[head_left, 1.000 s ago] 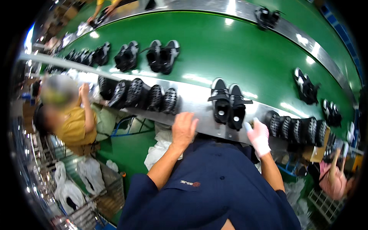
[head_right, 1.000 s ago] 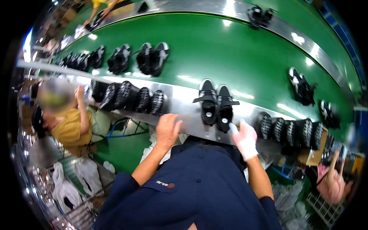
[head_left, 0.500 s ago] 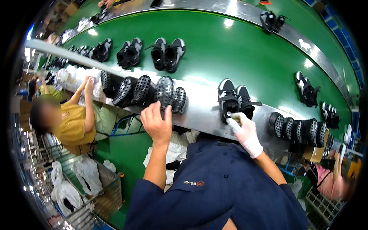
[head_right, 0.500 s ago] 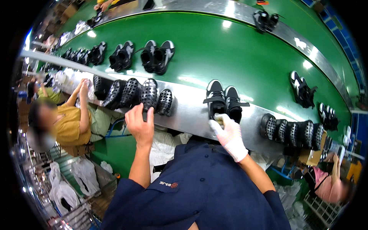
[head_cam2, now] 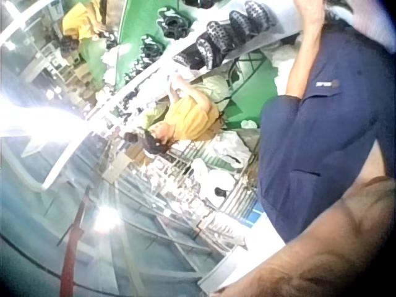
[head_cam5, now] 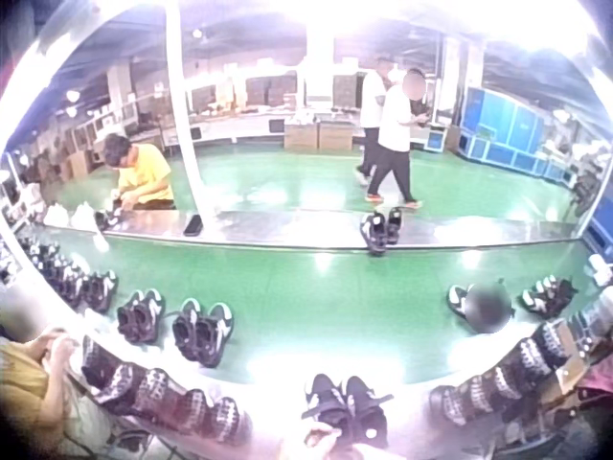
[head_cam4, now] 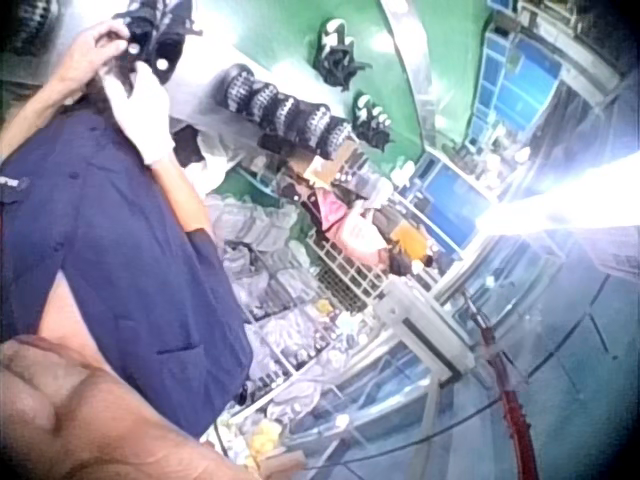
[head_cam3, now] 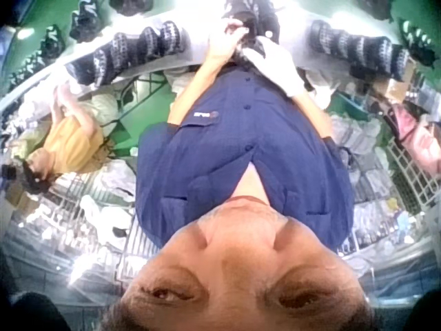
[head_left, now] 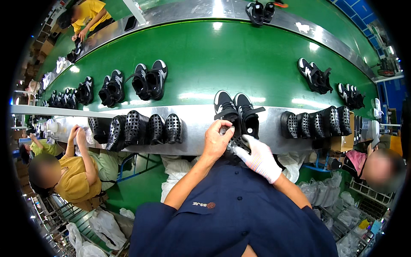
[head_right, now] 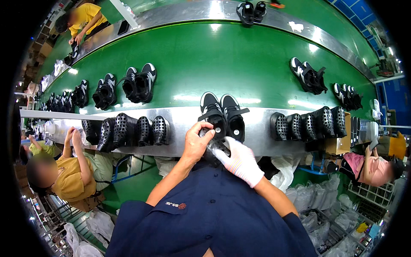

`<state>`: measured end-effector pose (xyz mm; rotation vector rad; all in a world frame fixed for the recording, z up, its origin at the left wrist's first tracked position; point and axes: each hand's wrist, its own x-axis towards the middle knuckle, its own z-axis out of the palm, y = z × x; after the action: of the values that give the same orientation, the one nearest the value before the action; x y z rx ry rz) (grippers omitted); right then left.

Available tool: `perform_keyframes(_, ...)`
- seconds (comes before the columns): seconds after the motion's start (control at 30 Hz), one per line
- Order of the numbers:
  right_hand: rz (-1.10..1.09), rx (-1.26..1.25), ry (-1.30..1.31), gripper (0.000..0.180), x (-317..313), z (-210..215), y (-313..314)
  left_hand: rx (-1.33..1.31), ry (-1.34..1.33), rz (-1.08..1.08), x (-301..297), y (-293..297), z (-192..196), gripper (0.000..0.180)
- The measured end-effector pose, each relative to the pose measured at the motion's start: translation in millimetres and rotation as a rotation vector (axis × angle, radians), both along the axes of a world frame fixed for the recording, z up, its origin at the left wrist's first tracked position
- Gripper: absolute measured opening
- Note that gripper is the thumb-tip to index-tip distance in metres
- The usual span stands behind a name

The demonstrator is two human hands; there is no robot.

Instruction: The person takes shoes one at a time from a conveyor belt, checks the interior and exterior of the shoe, and places them back onto the conveyor belt.

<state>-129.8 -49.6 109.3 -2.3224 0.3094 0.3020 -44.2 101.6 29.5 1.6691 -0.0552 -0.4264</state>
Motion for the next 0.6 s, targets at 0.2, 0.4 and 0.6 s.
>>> perform_keyframes(0.2, -0.009, 0.010, 0.093, 0.049, -17, -21, -13, 0.104, -0.076, 0.025, -5, -23, -10, 0.015)
perform_keyframes(0.4, 0.113, -0.310, 0.363, 0.041, 10, -12, -24, 0.549, -0.761, -0.147, 17, -13, -44, 0.046)
perform_keyframes(0.6, 0.058, -0.367, 0.282, 0.030, 53, -30, -13, 0.453, -0.886, -0.390, 45, -24, -51, 0.025)
